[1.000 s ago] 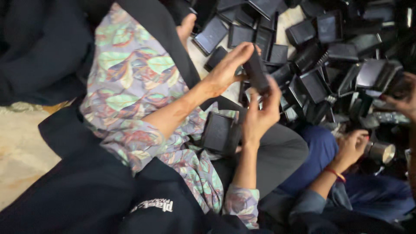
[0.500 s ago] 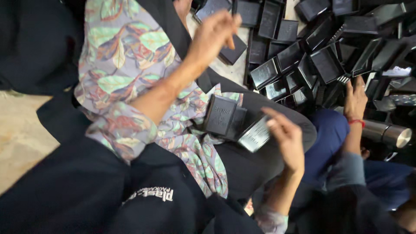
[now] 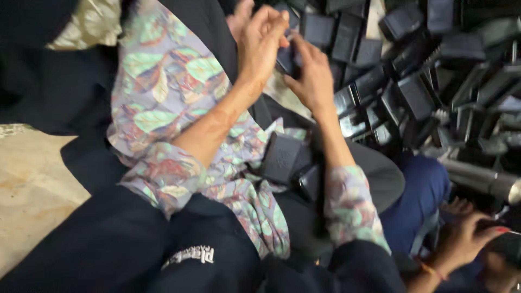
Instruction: The person sits on the floor and repeatedly picks up small black compact disc cases from a large pile. They open and close the cases, then place them back into the pile. The person also briefly handles a small white object and a black pouch.
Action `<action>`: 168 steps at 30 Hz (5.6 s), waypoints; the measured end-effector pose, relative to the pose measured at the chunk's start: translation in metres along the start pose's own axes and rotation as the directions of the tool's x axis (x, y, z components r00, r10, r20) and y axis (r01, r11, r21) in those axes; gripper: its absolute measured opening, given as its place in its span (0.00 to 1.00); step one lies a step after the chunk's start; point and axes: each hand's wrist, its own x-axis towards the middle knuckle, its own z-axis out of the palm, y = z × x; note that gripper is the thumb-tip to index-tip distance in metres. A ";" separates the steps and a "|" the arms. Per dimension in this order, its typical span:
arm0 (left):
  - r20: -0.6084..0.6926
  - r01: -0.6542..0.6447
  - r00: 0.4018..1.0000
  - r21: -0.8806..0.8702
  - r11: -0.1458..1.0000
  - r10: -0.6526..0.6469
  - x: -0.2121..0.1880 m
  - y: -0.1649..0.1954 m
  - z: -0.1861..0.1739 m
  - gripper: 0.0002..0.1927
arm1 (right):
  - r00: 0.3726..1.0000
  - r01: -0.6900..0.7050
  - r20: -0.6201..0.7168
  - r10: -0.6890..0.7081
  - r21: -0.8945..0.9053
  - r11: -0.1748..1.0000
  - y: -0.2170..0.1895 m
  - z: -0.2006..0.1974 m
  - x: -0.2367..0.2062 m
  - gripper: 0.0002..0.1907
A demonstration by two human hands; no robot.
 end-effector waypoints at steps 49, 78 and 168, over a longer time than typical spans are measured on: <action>0.412 0.428 0.857 -0.236 0.872 -0.309 -0.050 0.020 0.035 0.43 | 0.759 -0.144 -0.460 0.460 0.571 0.808 -0.083 -0.020 -0.063 0.16; 0.842 -0.390 0.538 0.296 0.872 -0.045 -0.072 0.046 -0.015 0.26 | 0.794 -0.173 -0.236 0.561 0.797 0.579 -0.026 -0.102 -0.202 0.12; 0.879 0.053 -0.119 0.471 0.881 -0.462 -0.199 0.118 -0.014 0.30 | 0.690 -0.375 0.018 0.724 0.864 0.336 -0.097 -0.046 -0.314 0.16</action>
